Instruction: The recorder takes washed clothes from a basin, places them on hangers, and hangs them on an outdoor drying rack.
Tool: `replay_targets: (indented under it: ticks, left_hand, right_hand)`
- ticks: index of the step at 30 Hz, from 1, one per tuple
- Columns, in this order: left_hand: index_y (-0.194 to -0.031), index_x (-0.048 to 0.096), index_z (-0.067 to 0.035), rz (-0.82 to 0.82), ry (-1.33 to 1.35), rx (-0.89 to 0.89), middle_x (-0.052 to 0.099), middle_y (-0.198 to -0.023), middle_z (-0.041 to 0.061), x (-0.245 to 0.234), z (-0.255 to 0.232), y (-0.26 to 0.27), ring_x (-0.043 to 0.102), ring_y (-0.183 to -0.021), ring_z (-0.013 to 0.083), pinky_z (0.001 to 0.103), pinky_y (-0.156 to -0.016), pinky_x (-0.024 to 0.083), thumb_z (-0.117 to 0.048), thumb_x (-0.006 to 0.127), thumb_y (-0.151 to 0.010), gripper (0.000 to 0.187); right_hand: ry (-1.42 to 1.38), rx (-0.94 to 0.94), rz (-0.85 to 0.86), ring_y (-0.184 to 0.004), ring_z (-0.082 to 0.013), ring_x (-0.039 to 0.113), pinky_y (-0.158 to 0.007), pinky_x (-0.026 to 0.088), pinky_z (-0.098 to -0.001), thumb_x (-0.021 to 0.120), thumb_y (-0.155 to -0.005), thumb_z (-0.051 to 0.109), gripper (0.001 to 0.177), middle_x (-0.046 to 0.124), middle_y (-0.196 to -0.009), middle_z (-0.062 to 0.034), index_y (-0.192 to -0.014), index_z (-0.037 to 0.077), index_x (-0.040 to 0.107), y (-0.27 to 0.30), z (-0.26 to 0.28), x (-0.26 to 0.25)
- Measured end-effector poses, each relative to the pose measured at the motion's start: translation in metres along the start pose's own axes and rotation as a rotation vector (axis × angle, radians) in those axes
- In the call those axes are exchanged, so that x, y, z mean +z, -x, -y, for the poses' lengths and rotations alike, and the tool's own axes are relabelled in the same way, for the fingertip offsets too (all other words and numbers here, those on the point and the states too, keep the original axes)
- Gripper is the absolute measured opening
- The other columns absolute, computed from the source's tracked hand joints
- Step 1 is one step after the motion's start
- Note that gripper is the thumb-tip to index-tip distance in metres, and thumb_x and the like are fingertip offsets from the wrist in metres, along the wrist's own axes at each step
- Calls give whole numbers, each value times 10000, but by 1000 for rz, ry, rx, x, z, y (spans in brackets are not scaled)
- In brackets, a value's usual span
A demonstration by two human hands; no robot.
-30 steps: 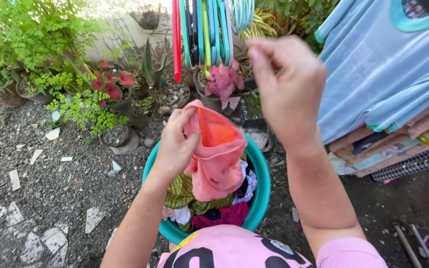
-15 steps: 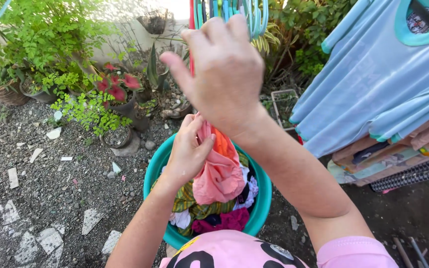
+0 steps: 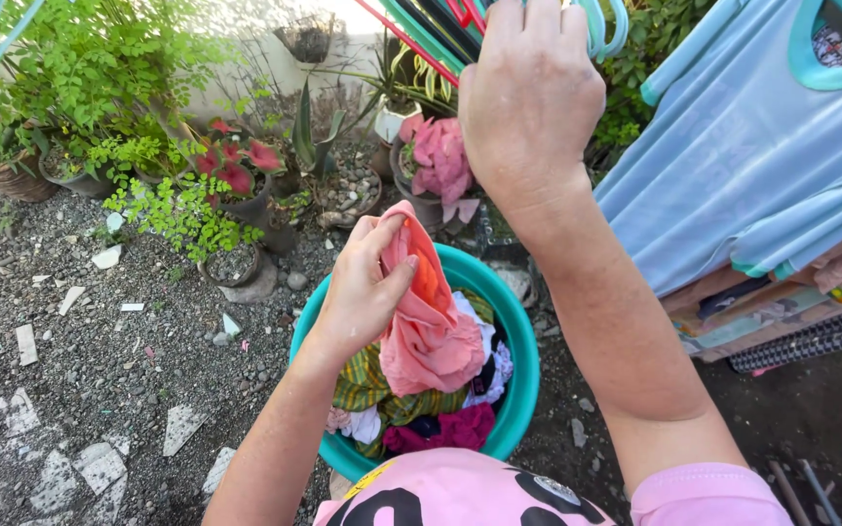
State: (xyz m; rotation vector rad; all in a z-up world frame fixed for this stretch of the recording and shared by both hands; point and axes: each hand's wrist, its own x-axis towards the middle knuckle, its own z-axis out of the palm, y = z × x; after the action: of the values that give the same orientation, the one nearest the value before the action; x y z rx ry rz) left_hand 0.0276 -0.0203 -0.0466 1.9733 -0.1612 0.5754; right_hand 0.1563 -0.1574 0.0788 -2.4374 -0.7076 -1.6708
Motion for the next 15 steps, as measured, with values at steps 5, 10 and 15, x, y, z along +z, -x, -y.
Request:
replay_targets:
  ticks: [5, 10, 15]
  left_hand:
    - [-1308, 594, 40, -2, -65, -37, 585, -1059, 134, -6, 4, -4, 627, -993, 267, 333, -889, 498, -51, 701, -849, 480]
    - [-1330, 577, 52, -23, -99, -5, 567, -1059, 140, -14, 5, -7, 621, -996, 274, 335, -900, 494, 2, 668, -830, 511]
    - [-1340, 584, 34, -17, -130, -33, 536, -1028, 141, -23, 0, -12, 614, -973, 277, 327, -898, 495, 28, 657, -836, 509]
  right_hand:
    - [-70, 11, 21, -804, -314, 671, -611, 558, -406, 719, -835, 150, 198, 638, -928, -140, -982, 43, 641, 0, 6, 7]
    - [-52, 4, -36, -667, -305, 674, -558, 538, -417, 737, -927, 209, 153, 645, -733, -104, -835, 107, 670, 1, -2, 33]
    - [-138, 8, -103, -522, -315, 646, -484, 499, -425, 779, -926, 318, 272, 644, -611, -100, -757, 111, 723, -1, -21, 2]
